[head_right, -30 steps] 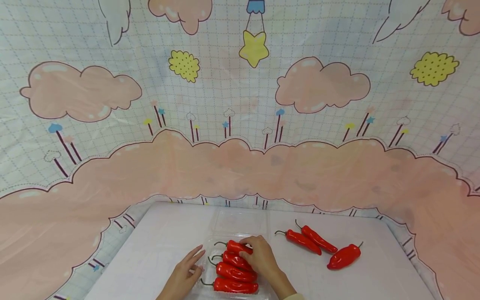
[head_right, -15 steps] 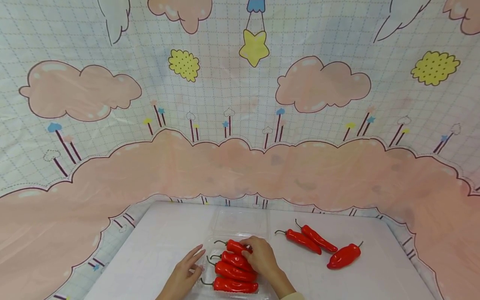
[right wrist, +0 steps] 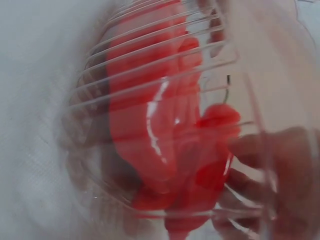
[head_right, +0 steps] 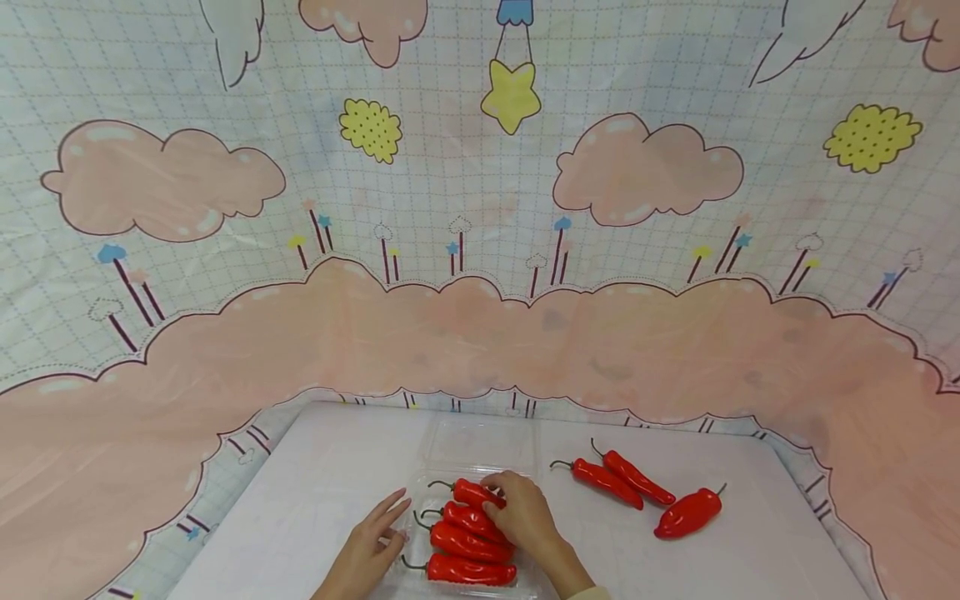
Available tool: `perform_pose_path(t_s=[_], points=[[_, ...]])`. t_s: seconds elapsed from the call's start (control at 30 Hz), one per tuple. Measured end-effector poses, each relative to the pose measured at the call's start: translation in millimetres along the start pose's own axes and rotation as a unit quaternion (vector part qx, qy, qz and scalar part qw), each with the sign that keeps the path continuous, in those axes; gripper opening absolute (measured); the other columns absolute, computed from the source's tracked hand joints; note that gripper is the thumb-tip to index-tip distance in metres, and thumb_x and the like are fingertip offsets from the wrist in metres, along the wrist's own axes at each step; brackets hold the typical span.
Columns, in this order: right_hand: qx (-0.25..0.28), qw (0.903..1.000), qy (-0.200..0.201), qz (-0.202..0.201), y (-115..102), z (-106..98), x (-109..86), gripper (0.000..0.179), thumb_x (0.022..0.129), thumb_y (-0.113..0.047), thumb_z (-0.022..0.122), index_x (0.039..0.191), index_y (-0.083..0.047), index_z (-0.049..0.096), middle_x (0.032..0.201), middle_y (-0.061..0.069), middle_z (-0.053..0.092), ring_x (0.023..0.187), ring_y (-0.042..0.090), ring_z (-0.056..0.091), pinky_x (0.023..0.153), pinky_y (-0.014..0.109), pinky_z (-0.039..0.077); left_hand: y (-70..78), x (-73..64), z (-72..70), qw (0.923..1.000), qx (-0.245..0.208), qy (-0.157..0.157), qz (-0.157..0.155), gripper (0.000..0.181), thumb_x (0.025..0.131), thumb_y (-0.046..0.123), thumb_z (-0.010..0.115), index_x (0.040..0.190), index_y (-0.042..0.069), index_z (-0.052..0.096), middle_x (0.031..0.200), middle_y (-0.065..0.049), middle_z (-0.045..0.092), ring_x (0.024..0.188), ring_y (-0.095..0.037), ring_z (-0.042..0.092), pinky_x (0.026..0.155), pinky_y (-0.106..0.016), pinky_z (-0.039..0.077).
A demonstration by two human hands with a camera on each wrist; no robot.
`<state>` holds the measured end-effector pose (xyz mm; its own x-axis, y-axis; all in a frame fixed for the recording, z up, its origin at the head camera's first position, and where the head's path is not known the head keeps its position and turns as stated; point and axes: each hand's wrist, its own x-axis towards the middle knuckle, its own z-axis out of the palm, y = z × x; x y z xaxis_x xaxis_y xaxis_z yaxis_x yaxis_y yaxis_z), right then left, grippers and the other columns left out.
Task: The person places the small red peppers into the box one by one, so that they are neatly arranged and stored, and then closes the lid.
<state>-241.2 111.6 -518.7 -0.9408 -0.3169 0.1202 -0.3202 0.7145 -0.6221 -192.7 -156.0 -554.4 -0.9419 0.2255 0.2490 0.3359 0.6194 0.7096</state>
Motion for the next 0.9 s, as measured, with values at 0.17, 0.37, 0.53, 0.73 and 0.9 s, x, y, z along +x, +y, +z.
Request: perform_pose_path(t_s=[0.17, 0.37, 0.53, 0.73, 0.9], points=[[0.021, 0.9997, 0.006, 0.01, -5, -9, -4.3, 0.031, 0.085, -0.017, 0.074, 0.115, -0.013, 0.07, 0.107, 0.003, 0.07, 0.092, 0.019, 0.062, 0.079, 0.039, 0.057, 0.1, 0.3, 0.1, 1.0, 0.001, 0.003, 0.002, 0.042, 0.092, 0.007, 0.057, 0.133, -0.004, 0.057, 0.147, -0.02, 0.048, 0.081, 0.003, 0.064, 0.066, -0.018, 0.055], [0.045, 0.9985, 0.019, 0.024, -12, -20, -9.9, 0.032, 0.085, -0.019, 0.074, 0.116, -0.014, 0.069, 0.109, 0.005, 0.071, 0.094, 0.019, 0.06, 0.08, 0.041, 0.057, 1.9, 0.0, -0.8, 1.0, 0.001, 0.0, -0.002, 0.042, 0.092, 0.006, 0.057, 0.133, -0.004, 0.057, 0.147, -0.021, 0.047, 0.081, 0.003, 0.063, 0.067, -0.018, 0.055], [0.042, 0.998, 0.044, 0.015, -14, -28, -13.9, 0.031, 0.085, -0.02, 0.074, 0.116, -0.015, 0.069, 0.111, 0.006, 0.071, 0.097, 0.02, 0.062, 0.081, 0.04, 0.057, 3.4, -0.3, -1.7, 0.9999, -0.003, -0.007, -0.011, 0.043, 0.092, 0.007, 0.057, 0.134, -0.004, 0.056, 0.148, -0.021, 0.047, 0.081, 0.003, 0.063, 0.067, -0.018, 0.055], [0.039, 0.9962, 0.077, 0.013, -14, -35, -17.0, 0.029, 0.085, -0.018, 0.074, 0.114, -0.016, 0.07, 0.11, 0.003, 0.072, 0.097, 0.019, 0.063, 0.082, 0.041, 0.058, 2.8, -0.2, -1.1, 0.9999, -0.005, -0.007, -0.013, 0.043, 0.093, 0.007, 0.058, 0.134, -0.003, 0.056, 0.148, -0.02, 0.046, 0.08, 0.002, 0.063, 0.067, -0.018, 0.055], [0.052, 0.9945, 0.089, 0.017, -16, -40, -19.0, 0.029, 0.085, -0.016, 0.074, 0.113, -0.015, 0.07, 0.11, 0.005, 0.072, 0.097, 0.02, 0.063, 0.082, 0.044, 0.058, 1.5, -0.5, -0.6, 0.9998, -0.004, -0.009, -0.016, 0.043, 0.093, 0.008, 0.059, 0.135, -0.003, 0.056, 0.149, -0.019, 0.046, 0.081, 0.002, 0.063, 0.067, -0.017, 0.054]])
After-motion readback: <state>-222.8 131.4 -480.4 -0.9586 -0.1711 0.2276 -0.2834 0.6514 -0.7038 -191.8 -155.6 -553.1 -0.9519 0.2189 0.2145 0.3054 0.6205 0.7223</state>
